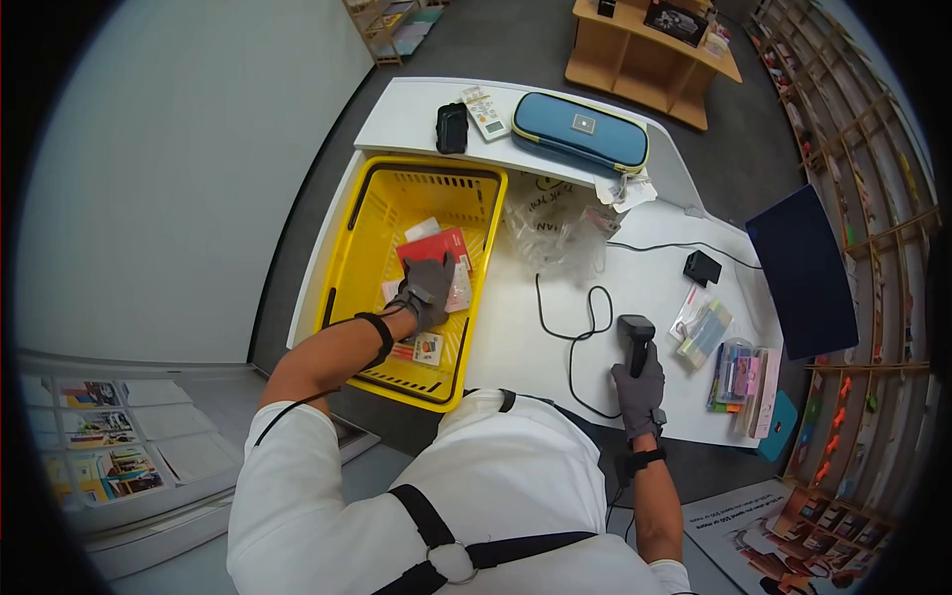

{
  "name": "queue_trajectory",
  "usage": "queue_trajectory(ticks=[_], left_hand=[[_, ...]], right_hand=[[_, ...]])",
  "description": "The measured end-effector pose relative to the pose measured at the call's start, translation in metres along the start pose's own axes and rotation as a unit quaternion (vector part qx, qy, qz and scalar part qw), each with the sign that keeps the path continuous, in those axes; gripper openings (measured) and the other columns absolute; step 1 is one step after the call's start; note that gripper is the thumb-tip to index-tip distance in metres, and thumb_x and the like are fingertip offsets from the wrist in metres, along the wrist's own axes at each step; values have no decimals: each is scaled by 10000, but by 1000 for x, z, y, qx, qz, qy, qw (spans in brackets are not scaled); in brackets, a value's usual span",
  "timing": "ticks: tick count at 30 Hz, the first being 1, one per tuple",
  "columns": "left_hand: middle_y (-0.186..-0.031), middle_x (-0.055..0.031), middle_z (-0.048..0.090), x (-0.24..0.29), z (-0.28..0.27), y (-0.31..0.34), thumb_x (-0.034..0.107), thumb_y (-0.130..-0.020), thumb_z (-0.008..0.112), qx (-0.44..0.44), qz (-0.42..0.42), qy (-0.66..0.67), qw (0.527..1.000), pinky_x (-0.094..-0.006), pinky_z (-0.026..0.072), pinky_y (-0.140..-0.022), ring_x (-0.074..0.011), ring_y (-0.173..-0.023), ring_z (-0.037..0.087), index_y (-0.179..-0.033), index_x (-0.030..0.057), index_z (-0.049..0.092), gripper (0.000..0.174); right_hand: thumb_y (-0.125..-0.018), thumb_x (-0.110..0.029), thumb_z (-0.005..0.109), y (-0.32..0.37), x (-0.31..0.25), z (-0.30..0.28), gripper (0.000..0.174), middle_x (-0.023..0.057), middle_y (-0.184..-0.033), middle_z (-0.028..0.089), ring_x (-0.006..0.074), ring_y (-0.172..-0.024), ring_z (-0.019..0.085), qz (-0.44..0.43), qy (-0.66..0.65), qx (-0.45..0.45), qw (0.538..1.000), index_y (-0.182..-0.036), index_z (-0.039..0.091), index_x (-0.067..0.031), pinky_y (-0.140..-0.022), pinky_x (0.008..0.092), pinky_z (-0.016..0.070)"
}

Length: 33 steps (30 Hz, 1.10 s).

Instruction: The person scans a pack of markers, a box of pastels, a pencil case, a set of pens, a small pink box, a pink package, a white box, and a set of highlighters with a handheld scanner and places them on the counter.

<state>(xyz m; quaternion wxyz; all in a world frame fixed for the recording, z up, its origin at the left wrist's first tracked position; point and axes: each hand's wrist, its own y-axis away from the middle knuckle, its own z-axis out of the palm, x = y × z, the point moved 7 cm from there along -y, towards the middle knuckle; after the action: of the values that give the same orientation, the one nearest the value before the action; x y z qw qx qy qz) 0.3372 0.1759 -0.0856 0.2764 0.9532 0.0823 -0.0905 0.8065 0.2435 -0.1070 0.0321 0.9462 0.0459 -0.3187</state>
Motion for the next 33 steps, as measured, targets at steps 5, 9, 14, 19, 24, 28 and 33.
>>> queue_trajectory(ticks=[5,9,14,19,24,28,33], left_hand=[[-1228,-237,690,4,3,2,352,-762,861,10,2,-55,998,-697,452,-1096,-391,-1136,694,-1688,-61,259,1178],[-1209,-248,687,0,19,-10,359,-746,857,40,22,-39,998,-724,447,-1083,-399,-1126,692,-1687,-70,258,1195],[-1181,-264,700,-9,-20,13,367,-725,834,31,57,15,998,-636,518,-1044,-416,-1104,702,-1656,-103,273,1184],[-1173,-262,707,-34,-52,32,412,-699,865,74,15,203,976,-473,562,-1034,-412,-1131,707,-1639,-111,289,1221],[-1285,-265,672,-66,-79,50,453,-735,875,151,3,372,916,-445,547,-1083,-401,-1229,683,-1647,-84,298,1206],[-1367,-270,651,-95,-75,54,482,-830,810,138,43,703,696,-500,539,-1113,-419,-1255,675,-1663,-33,315,1097],[-1508,-285,589,-91,-104,75,445,-943,712,17,182,963,199,-564,517,-1156,-439,-1310,655,-1674,6,327,936]], right_hand=[[-804,-295,788,-19,-8,7,582,175,-975,763,328,-848,727,73,-117,-70,988,-1284,676,14,-779,460,572],[-815,-267,786,-34,27,38,511,116,-888,742,257,-793,696,112,-124,-80,983,-1238,677,-2,-737,421,554],[-856,-253,768,-34,25,30,387,70,-815,705,186,-755,675,194,-174,-147,954,-1167,690,-36,-660,371,548],[-908,-220,730,-23,18,22,299,27,-816,667,126,-743,640,243,-296,-175,907,-1170,685,-82,-603,305,527],[-926,-203,719,-11,-9,3,308,19,-861,659,120,-742,613,262,-323,-177,892,-1206,662,-88,-594,291,505],[-920,-180,747,-7,-27,-8,330,20,-869,657,97,-687,571,251,-370,-155,881,-1221,653,-80,-523,250,437],[-941,-155,742,-7,-45,-16,330,12,-898,659,80,-710,569,236,-387,-160,877,-1249,644,-86,-541,237,437]])
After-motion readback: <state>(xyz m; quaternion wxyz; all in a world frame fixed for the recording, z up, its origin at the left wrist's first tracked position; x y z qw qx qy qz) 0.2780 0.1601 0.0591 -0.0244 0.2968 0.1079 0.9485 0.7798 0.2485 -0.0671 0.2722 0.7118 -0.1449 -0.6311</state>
